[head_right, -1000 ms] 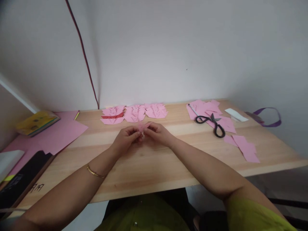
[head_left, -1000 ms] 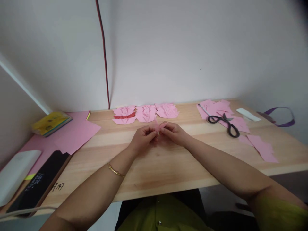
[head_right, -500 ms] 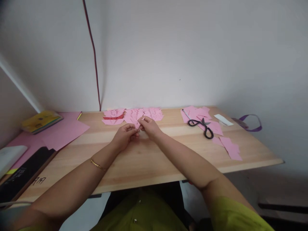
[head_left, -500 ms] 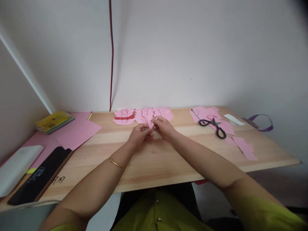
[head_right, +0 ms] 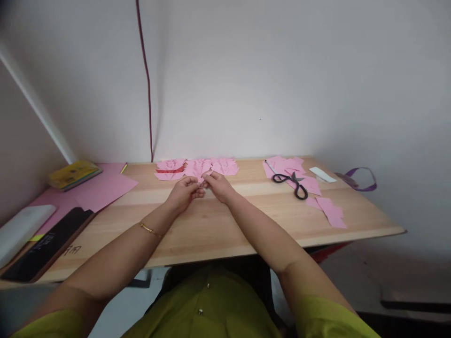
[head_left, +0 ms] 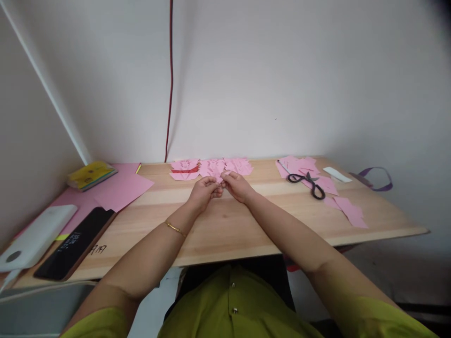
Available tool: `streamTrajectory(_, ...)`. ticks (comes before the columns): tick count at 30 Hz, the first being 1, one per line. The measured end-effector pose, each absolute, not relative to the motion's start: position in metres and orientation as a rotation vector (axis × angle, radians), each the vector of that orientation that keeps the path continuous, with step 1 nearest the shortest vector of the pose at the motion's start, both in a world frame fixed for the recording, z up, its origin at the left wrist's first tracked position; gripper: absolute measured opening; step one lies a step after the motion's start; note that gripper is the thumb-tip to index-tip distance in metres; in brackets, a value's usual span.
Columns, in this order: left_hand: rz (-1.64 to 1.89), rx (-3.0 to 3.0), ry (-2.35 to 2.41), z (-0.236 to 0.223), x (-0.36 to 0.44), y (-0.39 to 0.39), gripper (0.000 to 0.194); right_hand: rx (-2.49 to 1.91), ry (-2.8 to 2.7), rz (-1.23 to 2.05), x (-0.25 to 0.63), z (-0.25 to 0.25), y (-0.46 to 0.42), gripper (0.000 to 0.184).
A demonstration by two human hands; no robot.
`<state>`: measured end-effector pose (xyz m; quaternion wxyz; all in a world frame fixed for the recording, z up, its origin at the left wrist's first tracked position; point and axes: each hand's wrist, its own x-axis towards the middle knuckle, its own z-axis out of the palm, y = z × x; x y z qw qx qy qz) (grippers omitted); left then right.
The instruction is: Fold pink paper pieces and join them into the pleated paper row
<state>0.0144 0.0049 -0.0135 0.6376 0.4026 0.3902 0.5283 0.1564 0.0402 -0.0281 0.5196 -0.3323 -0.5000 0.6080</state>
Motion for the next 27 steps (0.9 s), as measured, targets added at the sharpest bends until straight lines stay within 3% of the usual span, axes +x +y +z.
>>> streamTrajectory(6, 1.271, 0.858, 0.916, -0.013, 0.012, 0.012, 0.027, -0.845, -1.172, 1.572, 0.148, -0.015, 0.046, 0.03)
streamTrajectory(12, 1.2, 0.819, 0.902, -0.01, 0.008, 0.011, 0.028, -0.883, -1.216, 1.369, 0.145, -0.026, 0.045, 0.028)
streamTrajectory(27, 1.133, 0.759, 0.793, -0.009, 0.001, 0.005, 0.023, -0.834, -1.502, 1.319, 0.163, -0.022, 0.027, 0.026)
